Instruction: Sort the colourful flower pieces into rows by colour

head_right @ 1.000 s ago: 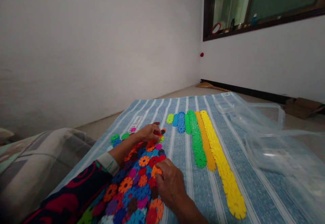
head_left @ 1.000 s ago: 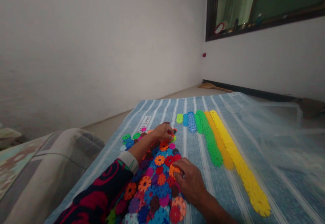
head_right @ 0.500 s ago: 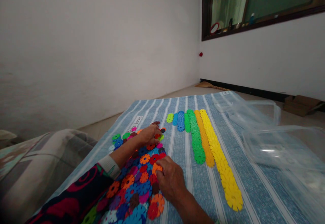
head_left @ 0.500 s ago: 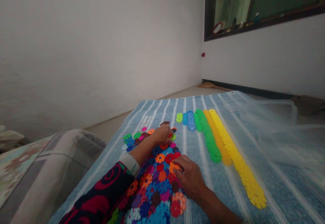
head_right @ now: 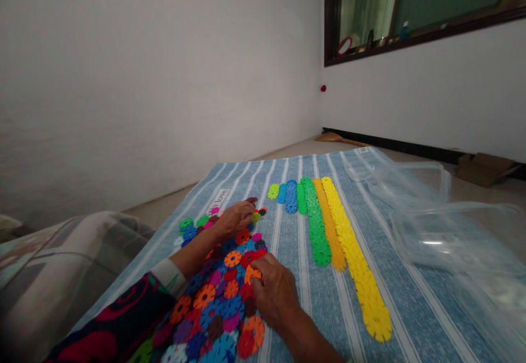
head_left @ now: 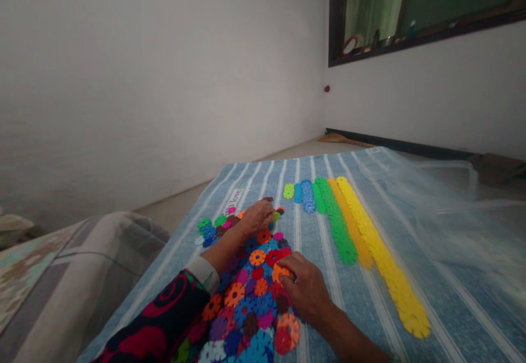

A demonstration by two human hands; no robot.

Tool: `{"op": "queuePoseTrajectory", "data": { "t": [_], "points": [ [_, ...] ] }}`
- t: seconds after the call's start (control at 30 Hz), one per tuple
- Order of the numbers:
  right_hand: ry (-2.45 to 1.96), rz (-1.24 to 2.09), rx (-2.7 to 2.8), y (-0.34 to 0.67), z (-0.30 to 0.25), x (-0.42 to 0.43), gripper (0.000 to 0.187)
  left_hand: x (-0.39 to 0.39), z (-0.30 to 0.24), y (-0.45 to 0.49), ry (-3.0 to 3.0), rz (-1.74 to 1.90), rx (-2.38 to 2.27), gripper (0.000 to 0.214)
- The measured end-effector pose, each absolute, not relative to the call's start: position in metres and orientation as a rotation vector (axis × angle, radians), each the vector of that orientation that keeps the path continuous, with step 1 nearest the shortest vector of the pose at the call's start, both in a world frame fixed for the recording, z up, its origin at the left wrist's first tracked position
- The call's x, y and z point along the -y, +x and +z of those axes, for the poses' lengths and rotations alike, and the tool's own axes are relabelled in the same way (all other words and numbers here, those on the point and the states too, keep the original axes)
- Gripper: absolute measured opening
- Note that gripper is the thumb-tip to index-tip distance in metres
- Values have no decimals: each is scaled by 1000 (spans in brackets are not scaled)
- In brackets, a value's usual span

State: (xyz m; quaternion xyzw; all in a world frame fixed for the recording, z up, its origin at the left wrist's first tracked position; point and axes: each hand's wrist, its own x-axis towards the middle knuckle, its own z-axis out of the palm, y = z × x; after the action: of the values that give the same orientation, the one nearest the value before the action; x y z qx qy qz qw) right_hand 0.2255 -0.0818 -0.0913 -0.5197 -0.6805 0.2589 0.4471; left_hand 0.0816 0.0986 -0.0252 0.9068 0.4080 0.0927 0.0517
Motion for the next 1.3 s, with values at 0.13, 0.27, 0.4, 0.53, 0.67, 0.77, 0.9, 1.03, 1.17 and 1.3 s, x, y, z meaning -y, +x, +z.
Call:
{"op": "queuePoseTrajectory", "data": {
  "t": [0.13,0.27,0.4,0.53,0.67,0.77,0.9,1.03,1.17,1.3],
  "points": [
    [-1291,620,1692,226,-90,82,27,-114,-23,84,2462,441,-1387,23],
    [-1287,614,1680,225,-90,83,30,-136,-29,102,2333,528,-1496,26],
    [-1267,644,1675,224,-94,82,30,-159,-39,127,2305,557,-1540,22],
    [-1258,657,1673,224,-96,80,32,-174,-45,143,2276,558,-1620,20],
    [-1279,654,1673,224,-95,81,31,-178,-44,150,2275,533,-1688,19],
    [-1287,661,1668,224,-93,82,29,-176,-42,150,2277,499,-1741,20],
    [-1283,660,1675,224,-91,82,28,-171,-41,148,2266,458,-1820,26],
    [-1290,642,1667,224,-92,82,30,-167,-43,147,2273,415,-1840,36],
    [-1277,636,1672,224,-93,82,32,-164,-46,150,2293,375,-1825,41],
    [-1284,648,1676,224,-93,81,31,-161,-47,156,2313,365,-1816,36]
  ]
}}
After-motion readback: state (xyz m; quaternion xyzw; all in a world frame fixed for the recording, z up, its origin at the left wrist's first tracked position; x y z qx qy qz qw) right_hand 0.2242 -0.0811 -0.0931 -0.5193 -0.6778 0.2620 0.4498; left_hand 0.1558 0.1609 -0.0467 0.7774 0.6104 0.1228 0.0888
